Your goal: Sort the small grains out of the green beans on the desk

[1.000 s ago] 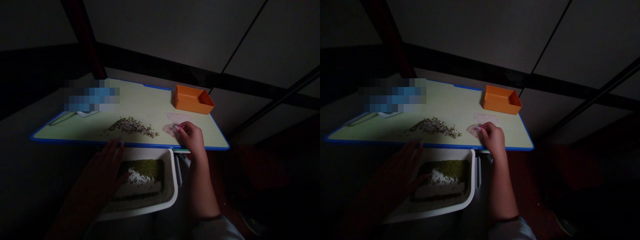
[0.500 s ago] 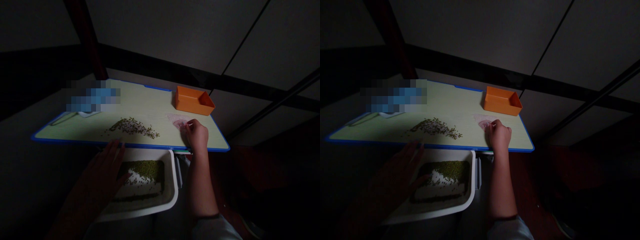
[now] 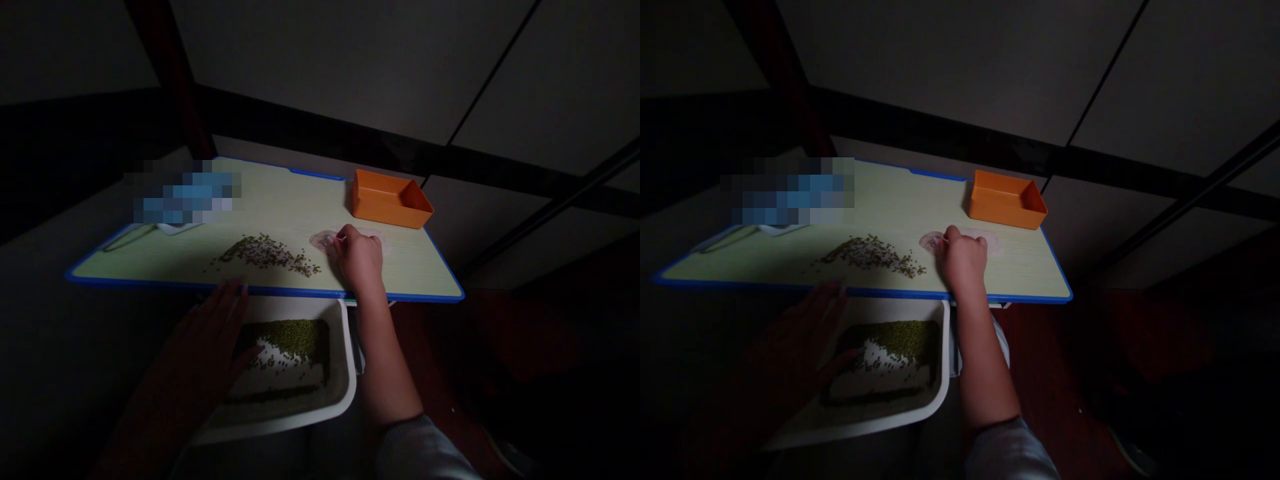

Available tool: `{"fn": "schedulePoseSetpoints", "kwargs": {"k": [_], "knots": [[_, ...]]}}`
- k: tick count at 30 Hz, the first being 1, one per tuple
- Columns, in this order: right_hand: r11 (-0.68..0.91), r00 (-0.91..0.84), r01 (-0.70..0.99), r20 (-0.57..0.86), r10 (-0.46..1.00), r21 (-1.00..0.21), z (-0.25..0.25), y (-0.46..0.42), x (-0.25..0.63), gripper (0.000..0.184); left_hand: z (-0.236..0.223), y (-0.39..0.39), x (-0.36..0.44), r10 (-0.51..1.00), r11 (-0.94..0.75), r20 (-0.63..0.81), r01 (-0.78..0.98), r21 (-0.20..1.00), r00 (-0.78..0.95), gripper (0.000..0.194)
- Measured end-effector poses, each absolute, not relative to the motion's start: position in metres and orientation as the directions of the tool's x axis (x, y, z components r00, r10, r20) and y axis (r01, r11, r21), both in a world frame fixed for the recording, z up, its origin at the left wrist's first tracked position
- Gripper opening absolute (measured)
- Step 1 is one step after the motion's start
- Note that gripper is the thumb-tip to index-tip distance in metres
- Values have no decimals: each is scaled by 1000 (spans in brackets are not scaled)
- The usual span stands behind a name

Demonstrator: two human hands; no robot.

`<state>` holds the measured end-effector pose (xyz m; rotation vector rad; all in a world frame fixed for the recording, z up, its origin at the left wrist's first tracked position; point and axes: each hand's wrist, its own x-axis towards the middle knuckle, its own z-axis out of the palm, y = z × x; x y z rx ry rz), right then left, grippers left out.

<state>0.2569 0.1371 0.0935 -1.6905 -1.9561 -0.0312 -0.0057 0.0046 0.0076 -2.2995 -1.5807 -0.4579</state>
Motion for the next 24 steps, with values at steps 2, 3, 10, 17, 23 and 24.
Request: {"fn": "schedulePoseSetpoints", "kwargs": {"k": [2, 3, 10, 17, 23, 24], "knots": [[240, -94, 910, 396, 913, -339, 97, 139, 253, 14, 7, 5, -8, 839, -339, 430, 939, -66, 333, 82], [257, -111, 902, 389, 914, -346, 98, 140, 252, 13, 7, 5, -9, 841, -340, 425, 938, -63, 334, 82], [374, -226, 821, 356, 907, -431, 97, 139, 255, 12, 3, 6, -10, 835, -355, 428, 933, -60, 345, 84], [399, -259, 776, 330, 908, -490, 98, 133, 262, 11, 3, 6, -7, 828, -354, 441, 933, -64, 345, 84], [402, -260, 746, 322, 910, -531, 96, 128, 270, 10, 6, 5, -3, 835, -357, 426, 932, -61, 348, 83], [400, -258, 744, 322, 911, -535, 96, 127, 271, 9, 7, 5, -2, 839, -356, 420, 933, -59, 347, 82]]}}
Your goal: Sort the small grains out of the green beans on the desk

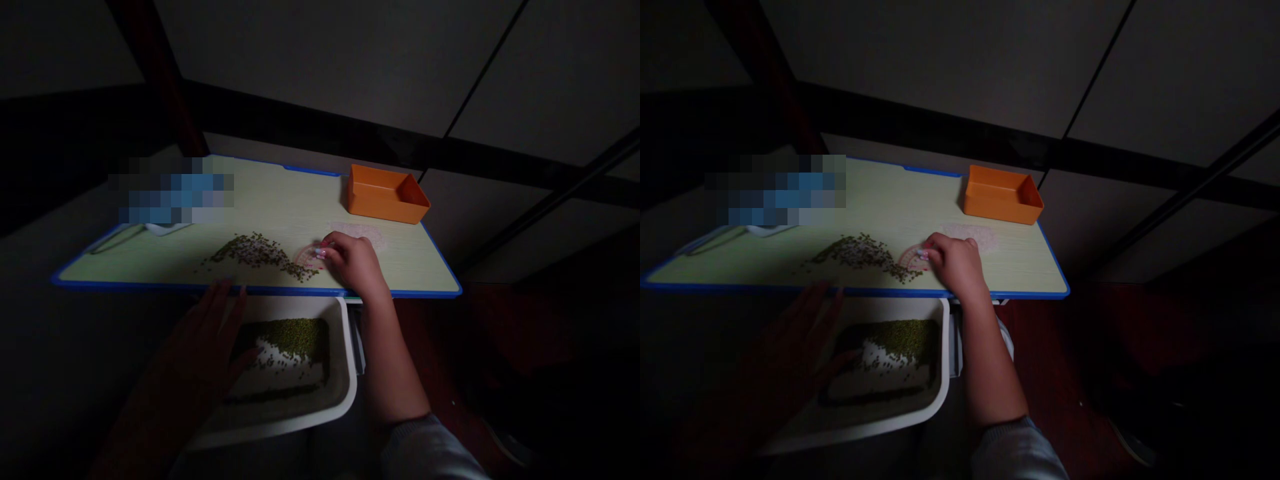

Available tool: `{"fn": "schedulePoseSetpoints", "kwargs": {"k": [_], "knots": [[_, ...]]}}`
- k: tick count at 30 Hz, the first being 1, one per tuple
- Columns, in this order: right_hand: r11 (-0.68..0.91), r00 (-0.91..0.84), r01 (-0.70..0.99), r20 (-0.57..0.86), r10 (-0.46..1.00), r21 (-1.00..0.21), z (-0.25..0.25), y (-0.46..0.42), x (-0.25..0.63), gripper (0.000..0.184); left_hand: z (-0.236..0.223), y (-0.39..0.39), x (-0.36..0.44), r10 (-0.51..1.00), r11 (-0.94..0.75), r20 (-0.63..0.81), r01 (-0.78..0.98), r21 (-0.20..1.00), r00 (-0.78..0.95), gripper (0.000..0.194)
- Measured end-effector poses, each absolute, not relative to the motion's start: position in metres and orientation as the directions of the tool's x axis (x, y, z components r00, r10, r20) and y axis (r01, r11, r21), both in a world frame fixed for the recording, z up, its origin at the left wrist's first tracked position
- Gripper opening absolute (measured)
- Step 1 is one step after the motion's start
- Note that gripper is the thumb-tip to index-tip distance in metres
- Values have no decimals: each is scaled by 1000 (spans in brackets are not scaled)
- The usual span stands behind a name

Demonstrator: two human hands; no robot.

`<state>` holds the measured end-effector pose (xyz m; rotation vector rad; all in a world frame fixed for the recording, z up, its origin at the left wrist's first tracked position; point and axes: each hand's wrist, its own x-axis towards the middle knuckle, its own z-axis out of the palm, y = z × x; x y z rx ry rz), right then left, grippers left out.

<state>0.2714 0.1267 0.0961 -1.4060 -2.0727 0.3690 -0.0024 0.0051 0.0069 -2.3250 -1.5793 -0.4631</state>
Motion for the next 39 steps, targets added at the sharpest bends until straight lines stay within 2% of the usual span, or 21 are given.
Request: {"fn": "schedulePoseSetpoints", "kwargs": {"k": [11, 24, 32, 39], "knots": [[401, -228, 707, 348, 909, -582, 91, 118, 294, 8, 5, 5, 2, 838, -362, 420, 931, -48, 347, 88], [362, -108, 598, 375, 921, -715, 77, 113, 323, 10, 0, 5, 3, 845, -352, 413, 935, -52, 341, 86], [369, -128, 554, 361, 924, -746, 77, 108, 325, 12, 4, 5, 5, 821, -360, 445, 929, -82, 358, 84], [383, -164, 548, 354, 921, -744, 75, 109, 320, 12, 3, 5, 6, 843, -343, 427, 938, -44, 328, 85]]}}
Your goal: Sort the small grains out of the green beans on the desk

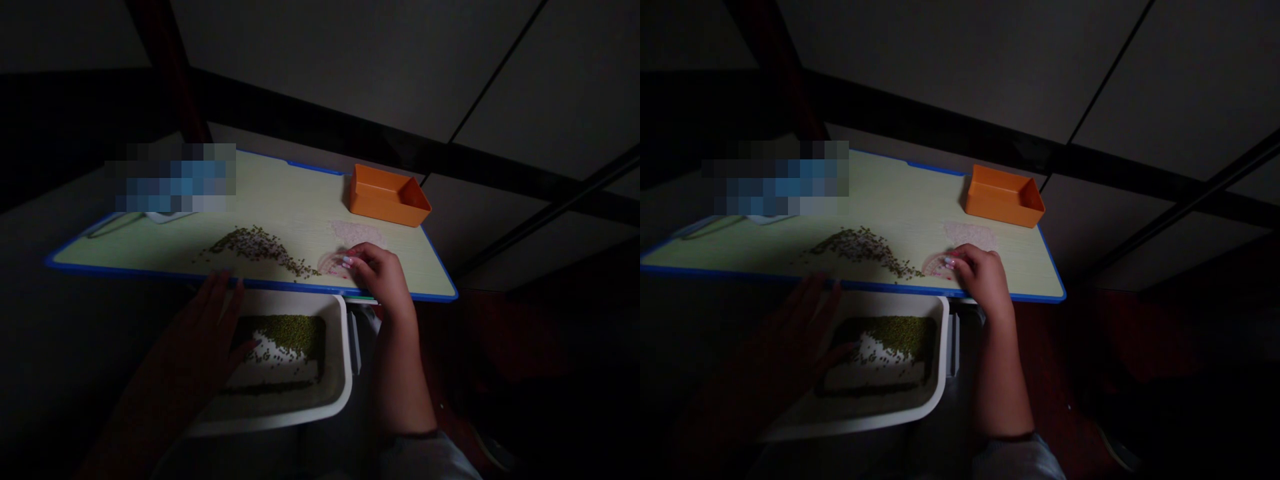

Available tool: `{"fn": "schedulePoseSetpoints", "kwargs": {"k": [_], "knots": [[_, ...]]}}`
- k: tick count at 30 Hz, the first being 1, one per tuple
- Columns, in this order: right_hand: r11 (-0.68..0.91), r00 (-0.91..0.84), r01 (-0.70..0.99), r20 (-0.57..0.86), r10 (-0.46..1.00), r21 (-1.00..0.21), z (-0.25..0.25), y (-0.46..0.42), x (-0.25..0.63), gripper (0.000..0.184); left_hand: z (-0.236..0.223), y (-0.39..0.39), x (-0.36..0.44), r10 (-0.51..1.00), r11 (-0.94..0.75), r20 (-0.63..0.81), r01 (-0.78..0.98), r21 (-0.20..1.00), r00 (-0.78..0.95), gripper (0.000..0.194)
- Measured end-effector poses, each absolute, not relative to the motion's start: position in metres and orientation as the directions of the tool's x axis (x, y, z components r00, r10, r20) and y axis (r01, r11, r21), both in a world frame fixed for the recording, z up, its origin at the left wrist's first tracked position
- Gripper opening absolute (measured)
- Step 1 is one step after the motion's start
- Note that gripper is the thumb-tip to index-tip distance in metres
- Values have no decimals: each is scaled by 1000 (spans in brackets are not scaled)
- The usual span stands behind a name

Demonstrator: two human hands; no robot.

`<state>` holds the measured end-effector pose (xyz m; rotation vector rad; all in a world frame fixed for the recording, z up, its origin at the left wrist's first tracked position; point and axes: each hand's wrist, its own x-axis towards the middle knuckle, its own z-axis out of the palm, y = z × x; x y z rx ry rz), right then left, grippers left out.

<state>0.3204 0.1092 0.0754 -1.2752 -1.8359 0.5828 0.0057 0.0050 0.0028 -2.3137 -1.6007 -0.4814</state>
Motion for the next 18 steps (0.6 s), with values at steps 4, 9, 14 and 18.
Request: {"fn": "schedulePoseSetpoints", "kwargs": {"k": [4, 9, 14, 18], "knots": [[380, -176, 533, 340, 924, -756, 75, 108, 320, 12, 5, 4, 6, 835, -355, 431, 934, -50, 340, 85], [377, -208, 477, 315, 926, -794, 76, 107, 321, 12, 5, 5, 6, 830, -359, 439, 932, -53, 344, 84], [386, -226, 467, 315, 922, -796, 76, 107, 320, 13, 5, 4, 5, 830, -354, 435, 932, -73, 349, 85], [392, -251, 463, 307, 918, -795, 75, 108, 320, 14, 5, 4, 6, 836, -354, 424, 933, -65, 347, 84]]}}
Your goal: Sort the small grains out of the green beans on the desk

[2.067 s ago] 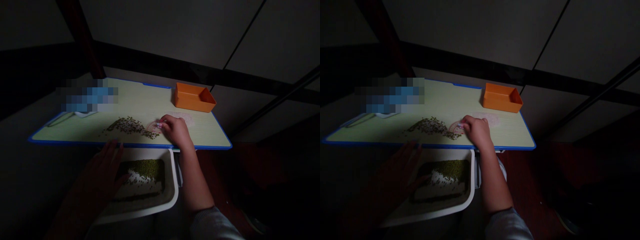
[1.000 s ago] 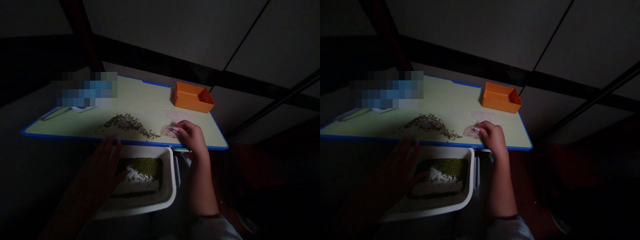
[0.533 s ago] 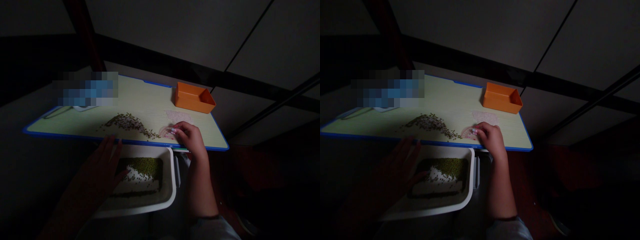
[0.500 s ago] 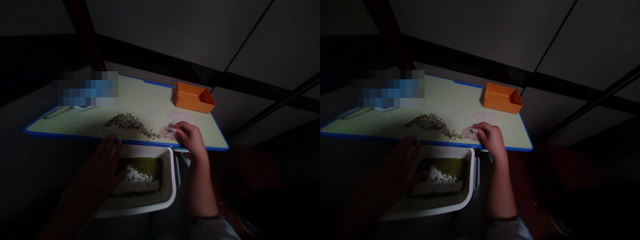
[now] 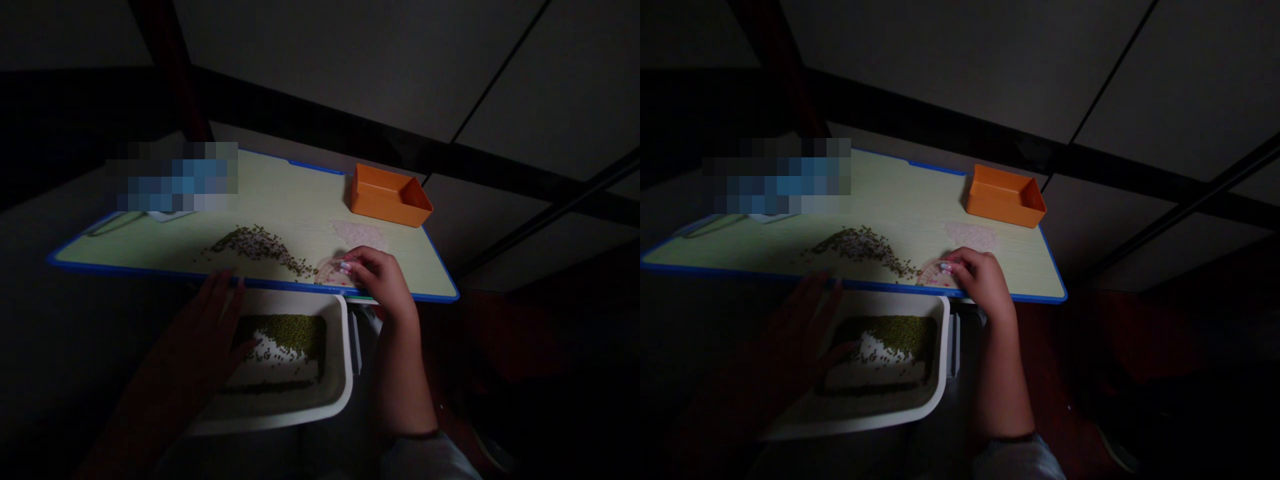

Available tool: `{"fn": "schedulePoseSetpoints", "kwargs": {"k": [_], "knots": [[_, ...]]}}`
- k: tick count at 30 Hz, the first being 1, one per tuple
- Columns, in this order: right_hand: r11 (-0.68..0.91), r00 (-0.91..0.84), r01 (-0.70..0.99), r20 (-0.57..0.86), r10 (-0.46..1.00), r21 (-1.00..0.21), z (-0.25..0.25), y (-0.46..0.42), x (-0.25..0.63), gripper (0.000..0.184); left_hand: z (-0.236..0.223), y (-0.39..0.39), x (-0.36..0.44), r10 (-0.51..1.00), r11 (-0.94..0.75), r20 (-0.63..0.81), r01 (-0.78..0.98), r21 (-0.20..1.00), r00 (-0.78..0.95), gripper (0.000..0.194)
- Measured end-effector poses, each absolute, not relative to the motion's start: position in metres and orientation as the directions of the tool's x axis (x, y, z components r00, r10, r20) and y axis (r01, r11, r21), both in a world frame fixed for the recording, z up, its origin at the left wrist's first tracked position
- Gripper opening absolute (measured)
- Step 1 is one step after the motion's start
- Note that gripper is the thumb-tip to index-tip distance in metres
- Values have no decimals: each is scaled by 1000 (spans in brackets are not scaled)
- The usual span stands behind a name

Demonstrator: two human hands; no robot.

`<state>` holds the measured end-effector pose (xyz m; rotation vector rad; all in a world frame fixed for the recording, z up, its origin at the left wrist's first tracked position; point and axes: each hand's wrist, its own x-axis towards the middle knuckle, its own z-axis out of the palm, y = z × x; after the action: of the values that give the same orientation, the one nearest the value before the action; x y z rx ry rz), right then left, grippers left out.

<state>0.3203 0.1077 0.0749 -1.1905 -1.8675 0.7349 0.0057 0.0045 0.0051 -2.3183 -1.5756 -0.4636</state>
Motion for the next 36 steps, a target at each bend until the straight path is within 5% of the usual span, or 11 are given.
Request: {"fn": "schedulePoseSetpoints", "kwargs": {"k": [36], "knots": [[423, -185, 591, 395, 900, -687, 77, 119, 306, 11, 8, 3, 7, 860, -334, 388, 941, -61, 330, 85]]}}
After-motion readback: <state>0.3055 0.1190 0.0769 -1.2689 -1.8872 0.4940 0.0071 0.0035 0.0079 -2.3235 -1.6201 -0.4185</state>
